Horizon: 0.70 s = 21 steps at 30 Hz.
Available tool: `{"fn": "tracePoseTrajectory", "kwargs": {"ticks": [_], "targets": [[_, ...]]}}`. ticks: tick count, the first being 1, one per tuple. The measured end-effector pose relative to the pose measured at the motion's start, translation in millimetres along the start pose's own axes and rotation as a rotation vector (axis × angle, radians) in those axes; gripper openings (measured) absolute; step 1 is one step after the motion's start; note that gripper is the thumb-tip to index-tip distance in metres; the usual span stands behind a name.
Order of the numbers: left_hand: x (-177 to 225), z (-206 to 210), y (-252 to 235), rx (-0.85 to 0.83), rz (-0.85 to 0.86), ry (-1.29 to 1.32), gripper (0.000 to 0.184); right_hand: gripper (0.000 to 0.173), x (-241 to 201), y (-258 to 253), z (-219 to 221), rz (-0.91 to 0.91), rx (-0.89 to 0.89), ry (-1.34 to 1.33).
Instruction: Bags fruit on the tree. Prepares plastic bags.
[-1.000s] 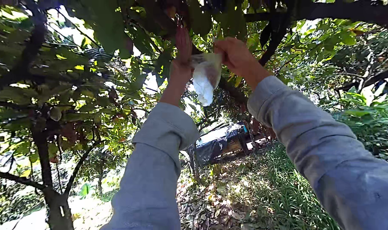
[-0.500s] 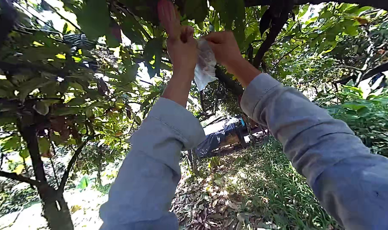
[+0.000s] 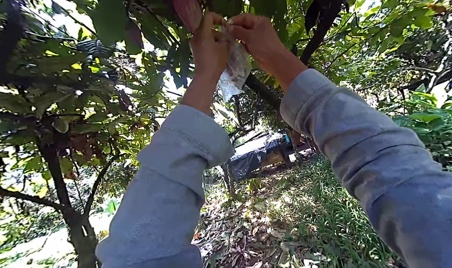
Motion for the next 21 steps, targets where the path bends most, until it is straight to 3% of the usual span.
{"fn": "tracePoseTrajectory", "kwargs": {"ticks": [5, 12, 18, 21], "targets": [[17, -1, 8, -0.004, 0.044, -0.255, 0.053, 0.012, 2, -3, 2, 0.067, 0.109, -0.048], [20, -4, 7, -0.039, 0.017, -0.294, 0.061, 0.011, -7, 0, 2, 0.063, -0.066, -0.019], [29, -2, 8, 0.005, 0.024, -0.352, 0.058, 0.01, 1, 6, 7, 0.229, 0.257, 0.005], [30, -2, 11, 0.043, -0.008, -0.337, 0.057, 0.013, 0, 5, 9, 0.252, 0.294, 0.157]]}}
Point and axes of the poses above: each hand's wrist, its own y-axis away from the middle knuckle, its own z-axis out of the palm, x = y × z, the point moved 4 cm from there along -y, towards the middle knuckle, and after that the axes turned 9 degrees about z, right-handed, at the moved point
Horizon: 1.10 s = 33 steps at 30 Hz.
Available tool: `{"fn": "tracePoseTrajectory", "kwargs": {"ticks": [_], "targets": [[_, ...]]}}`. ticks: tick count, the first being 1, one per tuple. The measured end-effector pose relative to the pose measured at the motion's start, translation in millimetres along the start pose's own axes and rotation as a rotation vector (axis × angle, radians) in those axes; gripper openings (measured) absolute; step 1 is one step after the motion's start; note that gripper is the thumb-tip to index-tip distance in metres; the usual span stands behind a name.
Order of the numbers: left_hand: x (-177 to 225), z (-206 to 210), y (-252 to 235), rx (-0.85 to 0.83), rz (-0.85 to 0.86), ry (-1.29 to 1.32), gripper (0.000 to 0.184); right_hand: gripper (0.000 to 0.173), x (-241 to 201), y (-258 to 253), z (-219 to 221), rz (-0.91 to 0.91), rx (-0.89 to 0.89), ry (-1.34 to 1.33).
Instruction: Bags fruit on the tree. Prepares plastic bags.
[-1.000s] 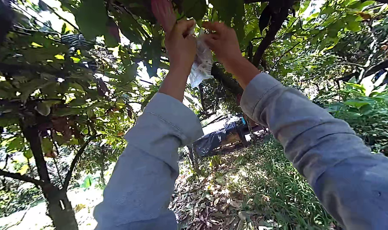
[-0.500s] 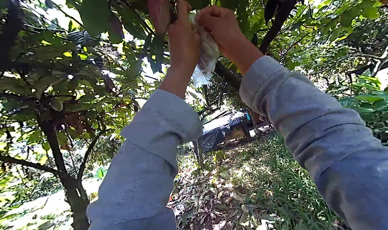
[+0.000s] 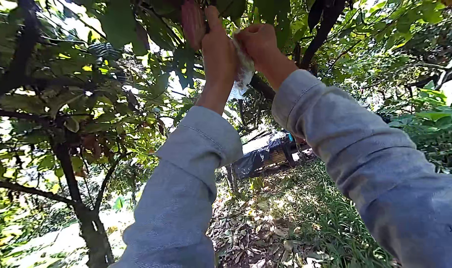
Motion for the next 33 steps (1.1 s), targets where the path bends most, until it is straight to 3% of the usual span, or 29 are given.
{"fn": "tracePoseTrajectory", "kwargs": {"ticks": [6, 14, 18, 23, 29, 33], "targets": [[-9, -1, 1, 0.067, 0.01, -0.002, 0.051, 0.026, -26, 15, 1, -0.154, -0.116, 0.496], [-11, -2, -1, 0.013, 0.04, 0.012, 0.052, 0.025, -33, 17, -5, -0.217, -0.227, 0.653], [-16, 0, -5, -0.081, 0.046, 0.074, 0.055, 0.026, -16, 3, -3, -0.153, -0.274, 0.308], [-21, -7, -6, -0.149, 0.072, 0.07, 0.048, 0.022, -1, 9, 15, 0.199, -0.43, -0.183], [-33, -10, 1, -0.047, 0.267, 0.121, 0.034, 0.021, -3, 11, 7, 0.266, -0.454, -0.295], [-28, -10, 3, -0.021, 0.287, 0.046, 0.031, 0.019, -4, 12, 0, 0.284, -0.48, -0.284]]}}
Point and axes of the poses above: each hand's wrist, its own y-axis away from the middle knuckle, its own z-axis out of the palm, x = y × z, the point moved 4 cm from there along -y, towards the middle knuckle, and after that the axes turned 9 degrees about z, right-handed, at the moved point
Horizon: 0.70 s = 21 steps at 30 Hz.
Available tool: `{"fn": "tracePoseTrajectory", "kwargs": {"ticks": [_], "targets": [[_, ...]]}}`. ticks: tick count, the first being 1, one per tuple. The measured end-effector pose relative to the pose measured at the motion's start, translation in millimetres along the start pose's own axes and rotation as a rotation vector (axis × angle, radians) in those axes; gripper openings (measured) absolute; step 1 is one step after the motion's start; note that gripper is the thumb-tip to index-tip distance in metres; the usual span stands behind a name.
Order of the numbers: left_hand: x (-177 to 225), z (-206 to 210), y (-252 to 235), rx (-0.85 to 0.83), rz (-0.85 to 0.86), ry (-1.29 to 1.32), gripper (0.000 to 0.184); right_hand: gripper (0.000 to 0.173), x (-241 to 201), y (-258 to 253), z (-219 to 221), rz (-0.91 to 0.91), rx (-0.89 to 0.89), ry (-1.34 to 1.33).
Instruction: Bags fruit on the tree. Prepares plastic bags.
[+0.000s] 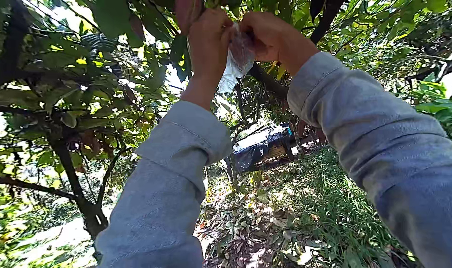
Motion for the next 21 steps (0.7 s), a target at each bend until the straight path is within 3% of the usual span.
{"fn": "tracePoseTrajectory", "kwargs": {"ticks": [5, 8, 9, 12, 14, 16, 18, 21], "targets": [[-5, -3, 13, -0.039, -0.148, -0.098, 0.035, 0.009, 0, -5, -27, -0.021, 0.212, 0.059], [-4, -3, 30, -0.001, -0.246, -0.023, 0.035, 0.007, 8, 6, -30, -0.065, 0.336, 0.108], [-1, -3, 36, 0.026, -0.298, 0.051, 0.038, 0.01, 11, 13, -26, -0.093, 0.351, 0.101], [14, 2, 60, 0.152, -0.583, 0.547, 0.055, 0.051, 23, 52, -13, -0.096, 0.265, 0.148], [29, 8, 76, 0.149, -0.758, 0.868, 0.058, 0.062, 35, 66, -2, -0.205, 0.248, 0.252], [39, 14, 87, 0.11, -0.799, 0.959, 0.042, 0.05, 44, 64, 3, -0.349, 0.257, 0.34], [48, 15, 93, 0.084, -0.801, 1.005, 0.024, 0.021, 44, 61, 2, -0.436, 0.331, 0.39], [64, 16, 104, 0.051, -0.844, 1.098, 0.014, 0.015, 44, 74, 3, -0.381, 0.383, 0.481]]}}
Point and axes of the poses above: each hand's wrist, its own y-axis away from the middle knuckle, its own z-axis out of the palm, x = y × z, the point moved 4 cm from there along -y, towards the middle knuckle, and after that the axes turned 9 degrees about z, right-handed, at the moved point
